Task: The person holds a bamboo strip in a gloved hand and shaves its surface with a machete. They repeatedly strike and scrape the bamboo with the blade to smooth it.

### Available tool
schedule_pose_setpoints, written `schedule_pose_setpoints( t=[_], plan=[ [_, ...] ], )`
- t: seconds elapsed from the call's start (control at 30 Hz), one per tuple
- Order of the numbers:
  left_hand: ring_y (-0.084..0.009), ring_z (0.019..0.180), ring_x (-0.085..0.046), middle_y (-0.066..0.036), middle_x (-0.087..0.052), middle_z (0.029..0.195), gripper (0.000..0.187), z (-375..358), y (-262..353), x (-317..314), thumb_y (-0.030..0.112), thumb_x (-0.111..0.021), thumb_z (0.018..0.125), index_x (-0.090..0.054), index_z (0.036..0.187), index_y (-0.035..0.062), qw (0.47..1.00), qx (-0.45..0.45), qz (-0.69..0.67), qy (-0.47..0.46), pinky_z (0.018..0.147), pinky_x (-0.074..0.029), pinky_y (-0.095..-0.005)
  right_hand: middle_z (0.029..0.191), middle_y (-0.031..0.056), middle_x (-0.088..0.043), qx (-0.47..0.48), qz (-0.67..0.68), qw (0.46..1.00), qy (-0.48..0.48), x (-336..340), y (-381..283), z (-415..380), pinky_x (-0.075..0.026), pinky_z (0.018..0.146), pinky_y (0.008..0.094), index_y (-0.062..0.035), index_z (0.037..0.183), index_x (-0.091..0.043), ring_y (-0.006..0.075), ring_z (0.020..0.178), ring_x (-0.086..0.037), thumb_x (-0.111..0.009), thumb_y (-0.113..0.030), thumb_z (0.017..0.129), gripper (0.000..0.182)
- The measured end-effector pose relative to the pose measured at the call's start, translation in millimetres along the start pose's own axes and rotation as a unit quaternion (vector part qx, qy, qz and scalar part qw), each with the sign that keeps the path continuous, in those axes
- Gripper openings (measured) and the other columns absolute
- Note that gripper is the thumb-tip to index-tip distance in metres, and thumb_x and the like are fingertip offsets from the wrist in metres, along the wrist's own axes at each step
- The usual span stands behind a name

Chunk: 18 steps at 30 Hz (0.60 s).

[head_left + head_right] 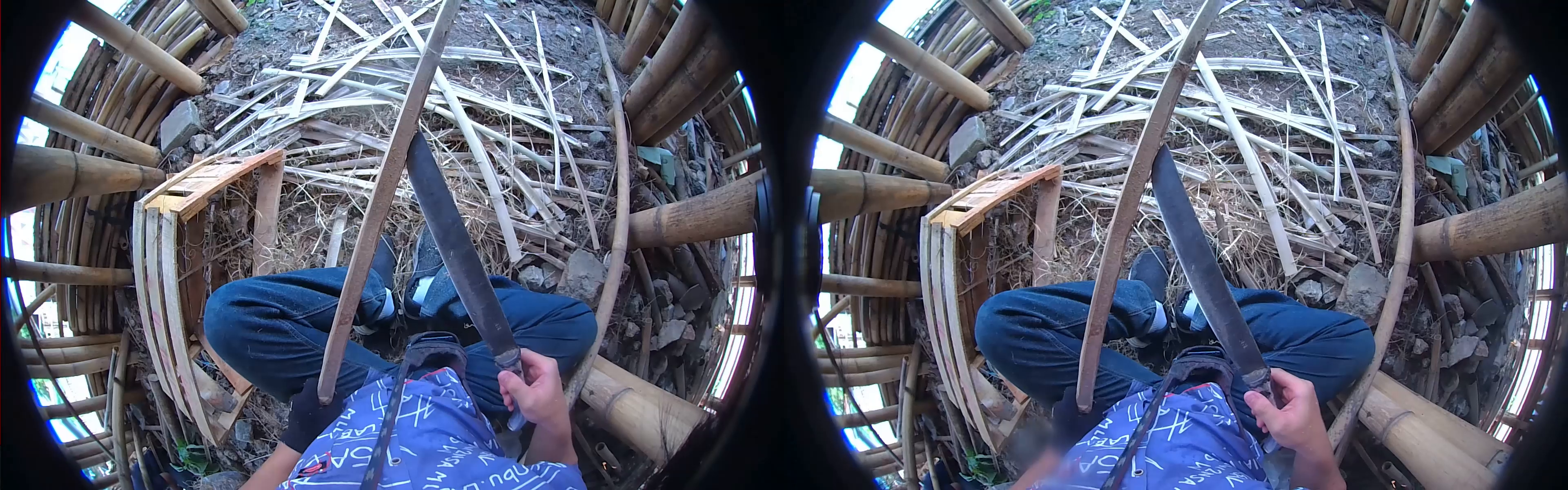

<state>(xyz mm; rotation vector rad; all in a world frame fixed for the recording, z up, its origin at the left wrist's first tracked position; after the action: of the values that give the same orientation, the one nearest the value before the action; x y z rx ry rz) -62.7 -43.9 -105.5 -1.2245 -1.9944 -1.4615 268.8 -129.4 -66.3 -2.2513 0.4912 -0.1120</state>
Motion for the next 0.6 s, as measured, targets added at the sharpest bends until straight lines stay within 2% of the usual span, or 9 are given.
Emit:
schedule_pose_setpoints(
  t=[0.1, 0.27, 0.33, 0.4, 0.47, 0.5, 0.57, 0.6],
  plan=[
    [-0.0378, 0.064, -0.064, -0.019, -0.062, 0.067, 0.025, -2, -1, 0, 0.019, -0.072, 0.075, -0.055, 0.086, 0.0044, 0.999, -0.005, 0.036, -0.001, 0.056, -0.05, -0.0431, 0.064, -0.0001, -0.057, -0.034, -0.016, 0.999, 0.01, 10, -13, -5, -0.041, 0.045, 0.0189, 0.0013, 0.092, -0.06, 0.0036, 0.05, -0.051, -0.068, -0.011, 0.084, 0.016],
    [-0.0383, 0.063, -0.063, -0.018, -0.062, 0.067, 0.023, 0, 3, 16, 0.018, -0.073, 0.073, -0.057, 0.083, 0.0051, 0.996, 0.014, 0.082, -0.006, 0.056, -0.05, -0.0444, 0.062, 0.0007, -0.056, -0.036, -0.07, 0.997, 0.002, 32, -25, -8, -0.041, 0.043, 0.0193, 0.0011, 0.091, -0.06, 0.0044, 0.048, -0.051, -0.067, -0.01, 0.084, 0.015],
    [-0.0394, 0.063, -0.062, -0.018, -0.062, 0.066, 0.02, 5, 16, 32, 0.017, -0.071, 0.073, -0.058, 0.081, 0.0048, 0.998, -0.017, 0.059, -0.003, 0.055, -0.049, -0.0445, 0.061, 0.0013, -0.056, -0.059, -0.067, 0.996, -0.009, 37, -32, -6, -0.041, 0.041, 0.0204, 0.0015, 0.092, -0.06, 0.0054, 0.046, -0.051, -0.065, -0.01, 0.084, 0.015],
    [-0.0395, 0.063, -0.062, -0.018, -0.062, 0.065, 0.018, 8, 13, 40, 0.017, -0.07, 0.074, -0.059, 0.081, 0.0046, 0.998, -0.002, 0.066, -0.007, 0.056, -0.049, -0.0437, 0.06, 0.0019, -0.056, -0.062, -0.074, 0.995, -0.025, 45, -32, -2, -0.041, 0.04, 0.0212, 0.0022, 0.094, -0.059, 0.0063, 0.045, -0.05, -0.063, -0.011, 0.086, 0.016],
    [-0.0388, 0.063, -0.062, -0.017, -0.062, 0.067, 0.015, 6, 11, 47, 0.015, -0.068, 0.074, -0.059, 0.082, 0.005, 0.988, -0.042, 0.151, 0.016, 0.056, -0.049, -0.0437, 0.057, 0.0032, -0.054, -0.074, -0.055, 0.994, -0.066, 50, -29, 5, -0.04, 0.037, 0.0219, 0.0023, 0.092, -0.057, 0.0081, 0.041, -0.048, -0.056, -0.013, 0.087, 0.016],
    [-0.0388, 0.063, -0.062, -0.017, -0.062, 0.067, 0.015, 8, 9, 53, 0.015, -0.068, 0.074, -0.059, 0.082, 0.005, 0.987, -0.042, 0.152, 0.015, 0.056, -0.049, -0.0437, 0.059, 0.0018, -0.055, -0.084, -0.027, 0.993, -0.082, 53, -28, 7, -0.04, 0.039, 0.0205, 0.0013, 0.093, -0.059, 0.0064, 0.044, -0.05, -0.06, -0.015, 0.088, 0.017],
    [-0.0388, 0.065, -0.062, -0.018, -0.062, 0.069, 0.013, 13, 12, 61, 0.013, -0.067, 0.074, -0.06, 0.082, 0.0061, 0.967, -0.092, 0.224, -0.076, 0.056, -0.049, -0.0445, 0.059, 0.0014, -0.055, -0.084, -0.049, 0.993, -0.063, 51, -27, 11, -0.039, 0.039, 0.0203, 0.0006, 0.092, -0.058, 0.006, 0.044, -0.05, -0.06, -0.015, 0.089, 0.016],
    [-0.0388, 0.065, -0.062, -0.018, -0.062, 0.069, 0.013, 14, 16, 62, 0.013, -0.067, 0.074, -0.06, 0.082, 0.0061, 0.967, -0.089, 0.225, -0.078, 0.056, -0.049, -0.0445, 0.059, 0.001, -0.055, -0.084, -0.073, 0.993, -0.044, 48, -27, 13, -0.039, 0.038, 0.0202, 0.0, 0.09, -0.058, 0.0057, 0.044, -0.049, -0.06, -0.015, 0.089, 0.015]
  ],
)
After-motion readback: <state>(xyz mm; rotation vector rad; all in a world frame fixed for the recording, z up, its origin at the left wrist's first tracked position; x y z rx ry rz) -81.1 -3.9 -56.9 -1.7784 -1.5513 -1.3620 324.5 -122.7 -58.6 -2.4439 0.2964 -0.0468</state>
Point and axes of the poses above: each hand's wrist, its own z-axis towards the middle knuckle, its own x-axis out of the back of the hand, y = z × x, the point moved 3 cm from there along z, towards the middle knuckle
